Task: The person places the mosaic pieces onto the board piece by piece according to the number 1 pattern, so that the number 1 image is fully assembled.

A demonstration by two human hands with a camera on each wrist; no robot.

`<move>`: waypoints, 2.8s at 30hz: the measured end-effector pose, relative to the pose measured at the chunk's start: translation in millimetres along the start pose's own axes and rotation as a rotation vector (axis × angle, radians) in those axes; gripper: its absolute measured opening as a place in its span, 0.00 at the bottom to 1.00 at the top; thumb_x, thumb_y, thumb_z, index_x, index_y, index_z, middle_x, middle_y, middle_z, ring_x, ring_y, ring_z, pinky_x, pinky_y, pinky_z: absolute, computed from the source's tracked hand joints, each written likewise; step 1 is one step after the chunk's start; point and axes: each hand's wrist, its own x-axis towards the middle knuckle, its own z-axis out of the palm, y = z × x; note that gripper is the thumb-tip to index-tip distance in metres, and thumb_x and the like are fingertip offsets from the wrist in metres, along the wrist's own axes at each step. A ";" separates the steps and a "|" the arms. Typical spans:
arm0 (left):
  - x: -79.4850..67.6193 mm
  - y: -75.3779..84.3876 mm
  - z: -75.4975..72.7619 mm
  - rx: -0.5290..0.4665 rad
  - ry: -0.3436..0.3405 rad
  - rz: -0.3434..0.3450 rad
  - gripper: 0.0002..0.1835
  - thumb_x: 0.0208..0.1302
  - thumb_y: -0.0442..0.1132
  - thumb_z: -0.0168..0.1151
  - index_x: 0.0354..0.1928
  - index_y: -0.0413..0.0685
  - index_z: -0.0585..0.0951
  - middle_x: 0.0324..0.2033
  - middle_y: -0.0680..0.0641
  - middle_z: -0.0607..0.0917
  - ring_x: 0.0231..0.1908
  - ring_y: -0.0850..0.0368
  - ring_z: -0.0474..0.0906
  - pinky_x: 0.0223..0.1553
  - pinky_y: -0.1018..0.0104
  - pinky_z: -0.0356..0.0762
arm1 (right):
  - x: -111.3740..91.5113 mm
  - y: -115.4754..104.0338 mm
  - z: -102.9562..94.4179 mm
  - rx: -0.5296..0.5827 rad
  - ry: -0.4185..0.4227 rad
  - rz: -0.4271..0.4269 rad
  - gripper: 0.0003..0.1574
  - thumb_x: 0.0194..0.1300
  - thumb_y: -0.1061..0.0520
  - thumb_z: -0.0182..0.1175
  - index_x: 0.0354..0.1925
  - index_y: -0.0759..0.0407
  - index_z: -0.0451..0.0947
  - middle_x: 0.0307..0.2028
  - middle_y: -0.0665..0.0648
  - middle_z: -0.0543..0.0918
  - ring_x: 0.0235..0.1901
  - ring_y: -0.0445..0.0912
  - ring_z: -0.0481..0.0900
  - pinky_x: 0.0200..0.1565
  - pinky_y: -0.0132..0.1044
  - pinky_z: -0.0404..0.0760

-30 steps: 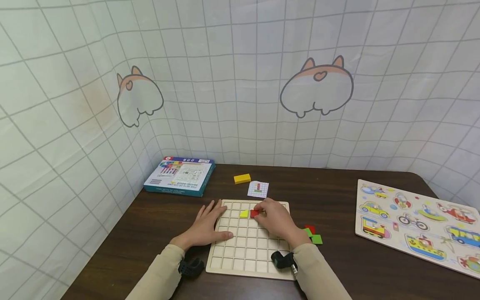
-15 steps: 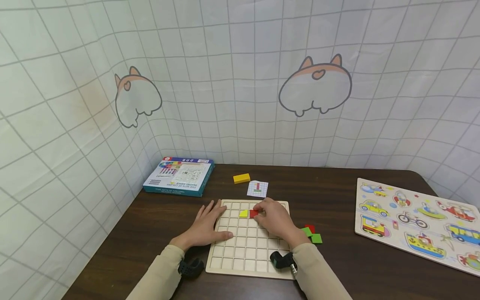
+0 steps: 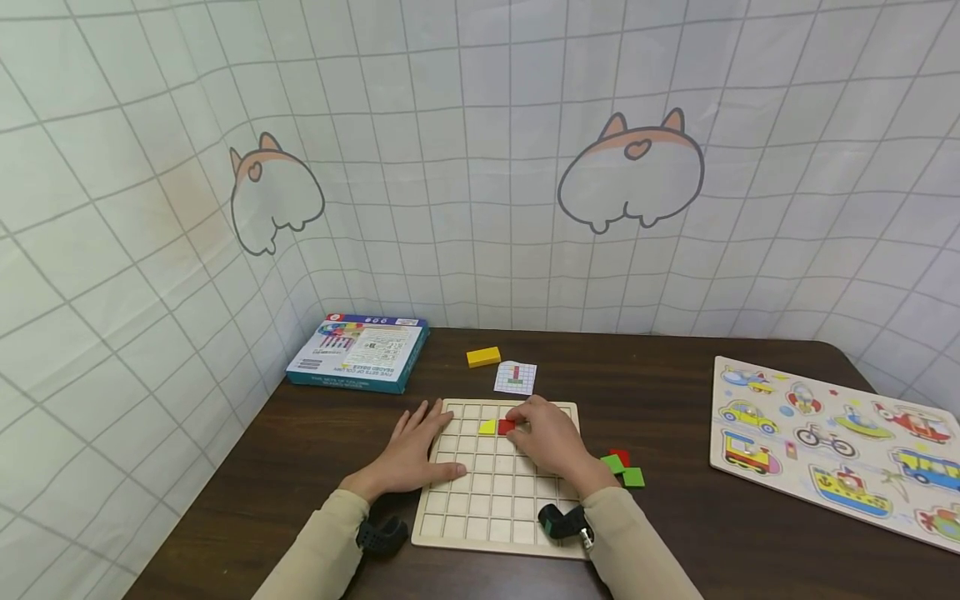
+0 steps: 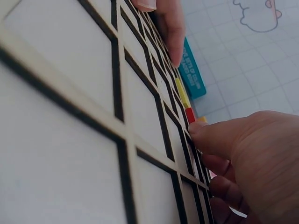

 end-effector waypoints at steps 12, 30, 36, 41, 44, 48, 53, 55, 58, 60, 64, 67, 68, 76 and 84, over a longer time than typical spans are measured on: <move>0.8 -1.0 0.0 0.005 -0.004 0.001 0.52 0.54 0.71 0.62 0.75 0.50 0.60 0.76 0.43 0.48 0.76 0.44 0.35 0.72 0.42 0.28 | 1.1 0.2 1.4 -0.002 0.014 0.004 0.15 0.60 0.55 0.69 0.46 0.54 0.85 0.41 0.50 0.80 0.33 0.41 0.74 0.40 0.40 0.77; 1.1 -2.5 0.8 0.011 -0.010 -0.012 0.53 0.53 0.72 0.61 0.75 0.52 0.59 0.77 0.45 0.47 0.76 0.45 0.35 0.72 0.43 0.27 | -4.4 -8.1 -26.5 0.106 -0.098 -0.041 0.20 0.65 0.55 0.65 0.54 0.58 0.81 0.48 0.54 0.81 0.39 0.45 0.76 0.40 0.40 0.78; 0.8 -2.8 1.4 -0.001 -0.001 0.004 0.52 0.54 0.71 0.62 0.75 0.51 0.59 0.77 0.44 0.47 0.76 0.44 0.35 0.72 0.43 0.28 | -9.9 0.2 -39.5 0.105 -0.037 -0.074 0.19 0.65 0.55 0.64 0.53 0.58 0.81 0.48 0.56 0.82 0.40 0.48 0.78 0.40 0.42 0.80; 0.1 -1.1 0.5 0.002 0.005 0.015 0.52 0.54 0.70 0.62 0.75 0.51 0.59 0.77 0.44 0.48 0.76 0.44 0.36 0.72 0.42 0.28 | -19.6 13.3 -49.7 0.068 -0.039 -0.060 0.17 0.66 0.55 0.64 0.52 0.58 0.82 0.48 0.55 0.82 0.40 0.46 0.78 0.39 0.40 0.79; -0.5 -0.2 -0.1 0.004 0.006 0.015 0.52 0.54 0.70 0.62 0.75 0.51 0.59 0.76 0.44 0.48 0.76 0.44 0.36 0.72 0.42 0.28 | -25.9 21.2 -56.8 0.045 -0.038 -0.051 0.17 0.66 0.55 0.64 0.52 0.59 0.82 0.46 0.54 0.82 0.35 0.43 0.75 0.35 0.37 0.77; -0.9 0.3 -0.1 0.003 0.008 0.010 0.52 0.54 0.70 0.63 0.75 0.51 0.60 0.76 0.44 0.48 0.76 0.44 0.36 0.72 0.42 0.28 | -30.7 31.6 -67.0 0.022 -0.045 -0.045 0.17 0.67 0.55 0.63 0.52 0.60 0.82 0.38 0.51 0.79 0.30 0.43 0.70 0.29 0.35 0.72; -1.0 -1.4 2.1 -0.003 0.003 0.016 0.52 0.54 0.71 0.62 0.75 0.51 0.59 0.76 0.44 0.47 0.76 0.44 0.35 0.72 0.42 0.28 | -33.8 44.7 -79.9 0.012 -0.075 -0.007 0.20 0.67 0.54 0.63 0.55 0.61 0.80 0.44 0.54 0.82 0.33 0.44 0.74 0.32 0.37 0.75; -1.4 -2.0 2.5 -0.011 0.003 0.020 0.53 0.54 0.71 0.62 0.75 0.51 0.58 0.76 0.44 0.47 0.76 0.44 0.35 0.72 0.42 0.28 | -35.1 49.1 -84.2 0.007 -0.097 0.014 0.20 0.67 0.53 0.62 0.55 0.61 0.80 0.47 0.57 0.82 0.35 0.45 0.76 0.33 0.38 0.77; -2.4 -1.5 1.4 -0.024 0.005 0.025 0.52 0.54 0.70 0.63 0.75 0.50 0.59 0.76 0.44 0.47 0.76 0.44 0.35 0.72 0.42 0.27 | -37.0 54.9 -90.0 -0.011 -0.131 0.034 0.20 0.67 0.51 0.62 0.53 0.60 0.81 0.48 0.58 0.83 0.38 0.45 0.77 0.36 0.40 0.79; -3.3 -0.5 0.1 -0.029 0.007 0.026 0.52 0.54 0.69 0.63 0.75 0.50 0.59 0.76 0.44 0.48 0.76 0.43 0.35 0.72 0.42 0.27 | -38.3 58.6 -93.5 -0.017 -0.153 0.041 0.19 0.67 0.51 0.63 0.51 0.59 0.82 0.47 0.57 0.83 0.38 0.46 0.78 0.37 0.41 0.79; -4.3 1.8 -1.2 -0.026 0.004 0.030 0.52 0.55 0.69 0.63 0.75 0.49 0.59 0.76 0.43 0.48 0.76 0.43 0.35 0.72 0.42 0.28 | -42.4 67.8 -101.2 -0.022 -0.190 0.064 0.17 0.65 0.50 0.64 0.48 0.58 0.83 0.46 0.56 0.84 0.41 0.47 0.79 0.40 0.43 0.80; -3.8 2.6 -1.5 -0.025 0.005 0.032 0.52 0.55 0.69 0.63 0.75 0.50 0.59 0.76 0.43 0.48 0.76 0.43 0.35 0.72 0.41 0.28 | -45.7 74.4 -107.4 -0.028 -0.204 0.080 0.17 0.65 0.49 0.64 0.48 0.57 0.83 0.46 0.56 0.84 0.41 0.47 0.79 0.40 0.44 0.80; -3.3 2.7 -1.7 -0.025 0.005 0.031 0.52 0.55 0.69 0.63 0.75 0.50 0.59 0.76 0.43 0.47 0.76 0.43 0.35 0.72 0.41 0.28 | -46.3 76.1 -109.3 -0.032 -0.206 0.084 0.18 0.65 0.49 0.65 0.48 0.58 0.83 0.45 0.57 0.84 0.40 0.47 0.79 0.41 0.45 0.80; -0.7 -0.6 -0.8 -0.015 0.006 0.023 0.52 0.54 0.70 0.62 0.75 0.51 0.59 0.76 0.44 0.48 0.76 0.44 0.35 0.72 0.42 0.29 | -48.9 84.4 -114.4 -0.027 -0.227 0.120 0.18 0.63 0.50 0.66 0.46 0.59 0.83 0.42 0.55 0.84 0.37 0.46 0.78 0.40 0.44 0.80; -2.4 -1.5 0.7 -0.026 0.006 0.019 0.52 0.54 0.70 0.62 0.75 0.51 0.59 0.76 0.44 0.47 0.76 0.44 0.35 0.72 0.42 0.28 | -53.9 90.3 -119.8 0.015 -0.290 0.115 0.16 0.61 0.54 0.68 0.45 0.62 0.83 0.37 0.53 0.84 0.34 0.45 0.77 0.38 0.43 0.79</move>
